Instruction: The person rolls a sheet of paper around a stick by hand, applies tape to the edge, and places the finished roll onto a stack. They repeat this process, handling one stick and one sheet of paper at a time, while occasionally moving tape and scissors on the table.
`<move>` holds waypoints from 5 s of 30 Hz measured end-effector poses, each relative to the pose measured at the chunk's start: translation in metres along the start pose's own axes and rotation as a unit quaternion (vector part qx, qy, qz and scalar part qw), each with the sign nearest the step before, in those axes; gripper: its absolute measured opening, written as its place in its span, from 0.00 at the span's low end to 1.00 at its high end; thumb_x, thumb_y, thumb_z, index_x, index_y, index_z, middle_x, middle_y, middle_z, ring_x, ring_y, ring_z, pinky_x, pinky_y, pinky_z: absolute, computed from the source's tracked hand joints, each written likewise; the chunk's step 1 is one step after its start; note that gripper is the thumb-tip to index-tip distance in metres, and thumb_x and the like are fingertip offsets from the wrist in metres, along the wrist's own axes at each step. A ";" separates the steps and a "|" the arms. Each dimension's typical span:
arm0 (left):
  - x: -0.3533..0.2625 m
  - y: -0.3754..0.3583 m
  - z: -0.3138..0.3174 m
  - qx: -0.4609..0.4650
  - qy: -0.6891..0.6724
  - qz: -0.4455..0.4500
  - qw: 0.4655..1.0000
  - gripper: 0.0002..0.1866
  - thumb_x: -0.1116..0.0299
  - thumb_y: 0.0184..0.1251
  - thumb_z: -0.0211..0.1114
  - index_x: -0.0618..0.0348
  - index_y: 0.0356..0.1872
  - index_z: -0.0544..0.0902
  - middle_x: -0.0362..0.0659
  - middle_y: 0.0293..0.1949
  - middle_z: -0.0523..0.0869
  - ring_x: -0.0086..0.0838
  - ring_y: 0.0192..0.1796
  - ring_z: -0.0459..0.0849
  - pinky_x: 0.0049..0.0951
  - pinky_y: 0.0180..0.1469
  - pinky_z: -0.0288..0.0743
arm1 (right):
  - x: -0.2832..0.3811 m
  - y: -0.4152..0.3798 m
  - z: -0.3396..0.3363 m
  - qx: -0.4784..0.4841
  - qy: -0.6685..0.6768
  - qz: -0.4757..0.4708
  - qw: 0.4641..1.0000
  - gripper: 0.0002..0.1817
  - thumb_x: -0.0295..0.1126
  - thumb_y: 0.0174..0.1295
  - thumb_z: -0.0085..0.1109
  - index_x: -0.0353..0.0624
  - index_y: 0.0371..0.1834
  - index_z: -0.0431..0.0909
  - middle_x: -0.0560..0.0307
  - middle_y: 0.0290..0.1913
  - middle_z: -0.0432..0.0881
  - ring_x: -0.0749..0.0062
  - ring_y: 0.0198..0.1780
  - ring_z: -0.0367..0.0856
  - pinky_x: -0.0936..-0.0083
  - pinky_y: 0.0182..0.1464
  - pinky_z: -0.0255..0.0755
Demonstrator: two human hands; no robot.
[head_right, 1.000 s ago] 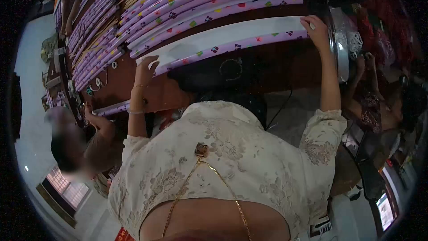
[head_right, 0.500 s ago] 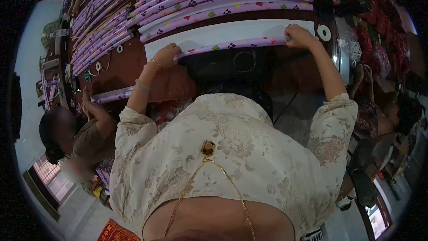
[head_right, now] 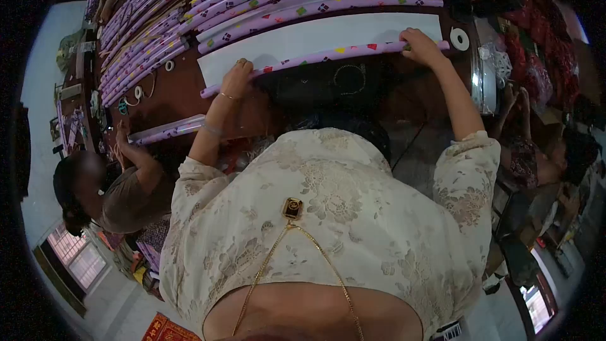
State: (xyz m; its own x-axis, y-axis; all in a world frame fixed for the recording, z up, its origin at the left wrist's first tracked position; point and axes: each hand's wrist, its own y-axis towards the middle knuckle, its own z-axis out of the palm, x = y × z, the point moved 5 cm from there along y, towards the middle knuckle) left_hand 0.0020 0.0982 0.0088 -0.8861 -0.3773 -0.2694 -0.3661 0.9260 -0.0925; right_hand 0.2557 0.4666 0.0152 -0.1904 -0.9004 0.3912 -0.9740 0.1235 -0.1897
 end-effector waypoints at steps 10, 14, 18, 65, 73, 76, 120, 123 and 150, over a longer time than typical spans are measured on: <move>0.008 -0.009 -0.005 -0.004 -0.025 -0.018 1.000 0.12 0.66 0.50 0.60 0.56 0.37 0.77 0.45 0.32 0.82 0.39 0.37 0.80 0.36 0.41 0.72 | -0.008 -0.002 0.008 0.003 0.059 0.007 0.998 0.19 0.28 0.45 0.65 0.39 0.41 0.70 0.51 0.41 0.67 0.56 0.44 0.69 0.68 0.48 0.65; 0.007 -0.013 -0.003 0.023 0.008 -0.045 0.999 0.11 0.67 0.54 0.55 0.54 0.39 0.76 0.45 0.34 0.83 0.37 0.37 0.81 0.36 0.45 0.70 | 0.000 -0.012 0.004 -0.011 0.075 0.070 0.995 0.17 0.25 0.48 0.60 0.40 0.43 0.72 0.51 0.44 0.67 0.58 0.45 0.70 0.71 0.51 0.64; 0.000 -0.020 0.003 0.027 0.058 -0.034 0.997 0.11 0.69 0.56 0.52 0.54 0.42 0.75 0.43 0.37 0.82 0.35 0.41 0.80 0.37 0.47 0.69 | 0.014 -0.020 -0.005 -0.036 0.127 0.132 0.982 0.15 0.27 0.53 0.56 0.44 0.45 0.70 0.53 0.45 0.69 0.57 0.47 0.71 0.68 0.53 0.62; 0.003 -0.026 0.000 -0.059 -0.016 -0.138 0.989 0.07 0.71 0.55 0.53 0.51 0.35 0.77 0.46 0.34 0.81 0.41 0.34 0.81 0.38 0.34 0.75 | 0.126 0.083 0.051 -0.093 -0.010 -0.035 0.995 0.19 0.39 0.65 0.39 0.47 0.55 0.70 0.59 0.54 0.74 0.70 0.57 0.69 0.59 0.65 0.49; 0.005 -0.027 0.003 -0.056 -0.008 -0.126 0.990 0.08 0.71 0.56 0.52 0.51 0.36 0.76 0.46 0.35 0.81 0.42 0.34 0.81 0.39 0.33 0.75 | 0.045 0.029 0.021 -0.079 -0.020 0.089 0.993 0.19 0.39 0.66 0.35 0.50 0.56 0.69 0.59 0.53 0.74 0.68 0.57 0.69 0.58 0.67 0.43; 0.011 -0.027 0.011 -0.056 -0.016 -0.120 0.991 0.07 0.71 0.56 0.53 0.52 0.36 0.76 0.46 0.35 0.81 0.42 0.34 0.81 0.38 0.33 0.75 | 0.014 0.006 0.006 -0.089 -0.010 0.124 0.988 0.19 0.39 0.66 0.35 0.50 0.56 0.70 0.57 0.53 0.74 0.65 0.56 0.70 0.57 0.67 0.43; -0.002 -0.029 0.008 -0.096 0.086 -0.032 0.991 0.16 0.75 0.55 0.55 0.56 0.47 0.74 0.47 0.41 0.76 0.40 0.43 0.77 0.34 0.41 0.72 | 0.060 -0.044 0.029 -0.131 -0.133 0.123 0.975 0.26 0.44 0.65 0.39 0.51 0.65 0.56 0.64 0.69 0.52 0.71 0.69 0.50 0.55 0.67 0.40; -0.001 -0.028 0.010 -0.058 0.089 -0.057 0.993 0.16 0.74 0.56 0.54 0.56 0.48 0.74 0.47 0.42 0.76 0.40 0.43 0.76 0.35 0.42 0.72 | 0.000 -0.077 0.023 -0.196 -0.188 0.207 0.940 0.25 0.42 0.67 0.37 0.51 0.66 0.54 0.64 0.69 0.52 0.71 0.69 0.48 0.54 0.67 0.38; -0.009 -0.057 -0.049 -0.292 -0.145 -0.180 0.928 0.12 0.73 0.54 0.56 0.58 0.40 0.78 0.47 0.40 0.80 0.39 0.48 0.77 0.38 0.52 0.68 | 0.251 0.154 0.012 -0.013 0.210 -0.159 0.965 0.09 0.34 0.58 0.53 0.43 0.38 0.77 0.55 0.35 0.79 0.61 0.35 0.78 0.70 0.36 0.71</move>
State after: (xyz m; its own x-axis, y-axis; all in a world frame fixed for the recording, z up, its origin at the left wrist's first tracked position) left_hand 0.0167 0.0481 0.0639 -0.5937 -0.5616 -0.5763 -0.7902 0.5421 0.2858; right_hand 0.0594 0.2545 0.0730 0.0918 -0.6474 0.7566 -0.9930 -0.1165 0.0207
